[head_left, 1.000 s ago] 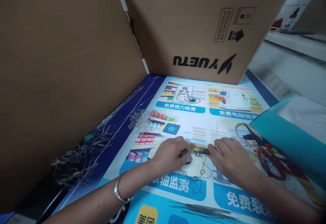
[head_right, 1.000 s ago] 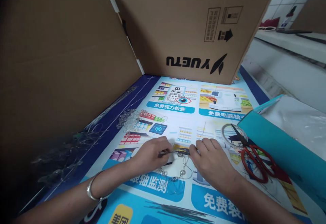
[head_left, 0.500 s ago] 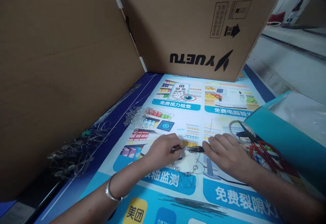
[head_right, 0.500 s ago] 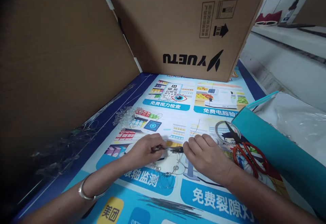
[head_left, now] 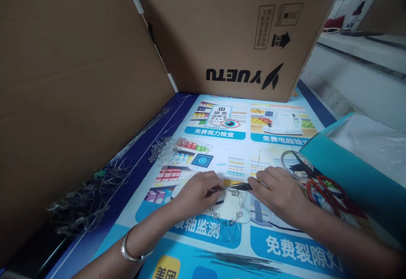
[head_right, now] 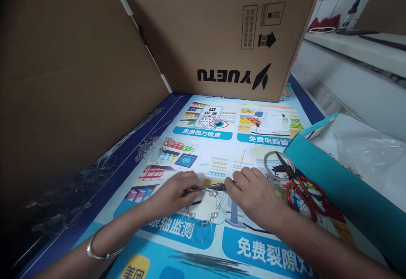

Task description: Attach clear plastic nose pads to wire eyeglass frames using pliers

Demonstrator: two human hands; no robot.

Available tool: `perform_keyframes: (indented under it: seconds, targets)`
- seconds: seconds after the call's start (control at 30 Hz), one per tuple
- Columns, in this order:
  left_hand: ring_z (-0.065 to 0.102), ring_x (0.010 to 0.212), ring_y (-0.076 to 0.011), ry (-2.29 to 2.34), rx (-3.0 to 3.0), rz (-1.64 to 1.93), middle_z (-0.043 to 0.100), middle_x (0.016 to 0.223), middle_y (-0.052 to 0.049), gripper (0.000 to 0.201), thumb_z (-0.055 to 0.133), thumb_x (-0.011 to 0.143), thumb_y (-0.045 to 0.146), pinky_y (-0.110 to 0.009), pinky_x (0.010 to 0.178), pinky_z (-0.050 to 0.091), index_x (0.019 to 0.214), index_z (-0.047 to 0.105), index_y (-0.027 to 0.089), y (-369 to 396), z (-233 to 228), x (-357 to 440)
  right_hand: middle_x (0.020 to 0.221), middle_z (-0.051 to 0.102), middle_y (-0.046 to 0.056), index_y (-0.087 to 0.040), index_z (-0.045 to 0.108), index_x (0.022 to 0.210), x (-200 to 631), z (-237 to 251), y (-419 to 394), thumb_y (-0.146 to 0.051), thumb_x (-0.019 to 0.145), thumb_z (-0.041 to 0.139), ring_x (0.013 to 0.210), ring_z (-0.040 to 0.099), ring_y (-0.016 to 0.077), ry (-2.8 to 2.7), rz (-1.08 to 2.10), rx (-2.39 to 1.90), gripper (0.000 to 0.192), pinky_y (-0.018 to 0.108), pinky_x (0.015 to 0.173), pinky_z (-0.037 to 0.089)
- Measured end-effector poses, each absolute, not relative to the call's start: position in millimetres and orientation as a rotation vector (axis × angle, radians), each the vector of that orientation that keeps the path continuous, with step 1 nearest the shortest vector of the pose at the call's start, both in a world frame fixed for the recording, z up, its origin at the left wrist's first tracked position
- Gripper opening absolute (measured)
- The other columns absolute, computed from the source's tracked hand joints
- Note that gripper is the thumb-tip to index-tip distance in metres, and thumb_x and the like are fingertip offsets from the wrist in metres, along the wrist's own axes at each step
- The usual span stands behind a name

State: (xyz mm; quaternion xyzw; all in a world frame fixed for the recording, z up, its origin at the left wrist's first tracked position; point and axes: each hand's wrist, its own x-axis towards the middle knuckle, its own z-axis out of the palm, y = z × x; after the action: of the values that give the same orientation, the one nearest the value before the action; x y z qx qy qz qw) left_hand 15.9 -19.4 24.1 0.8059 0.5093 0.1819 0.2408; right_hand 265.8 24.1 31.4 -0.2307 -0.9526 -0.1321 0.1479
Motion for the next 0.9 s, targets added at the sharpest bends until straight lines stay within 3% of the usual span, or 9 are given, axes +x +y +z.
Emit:
perform_keyframes:
  seconds: [0.37, 0.9]
  targets:
    - [0.052, 0.091, -0.0194, 1.317, 2.201, 0.487, 0.059, 0.097, -0.005, 0.028, 0.053, 0.079, 0.019, -0.033, 0.081, 0.041, 0.106, 0.057, 0.023, -23.5, 19.8, 5.0, 0.078, 0.057, 0.007, -0.013, 0.061, 0.096, 256.6, 32.7, 19.9, -0.022, 0.086, 0.05, 0.076, 0.046, 0.0188, -2.699, -0.367, -0.748, 0.017, 0.033, 0.068, 0.033]
    - [0.054, 0.082, -0.0167, 1.3, 2.159, 0.586, 0.06, 0.087, -0.003, 0.021, 0.048, 0.08, 0.013, -0.029, 0.071, 0.042, 0.096, 0.06, 0.021, -28.9, 26.3, 7.6, 0.086, 0.06, 0.011, -0.01, 0.059, 0.103, 251.4, 39.9, 11.8, -0.013, 0.084, 0.047, 0.077, 0.048, 0.0226, -2.708, -0.589, -0.557, 0.022, 0.037, 0.065, 0.036]
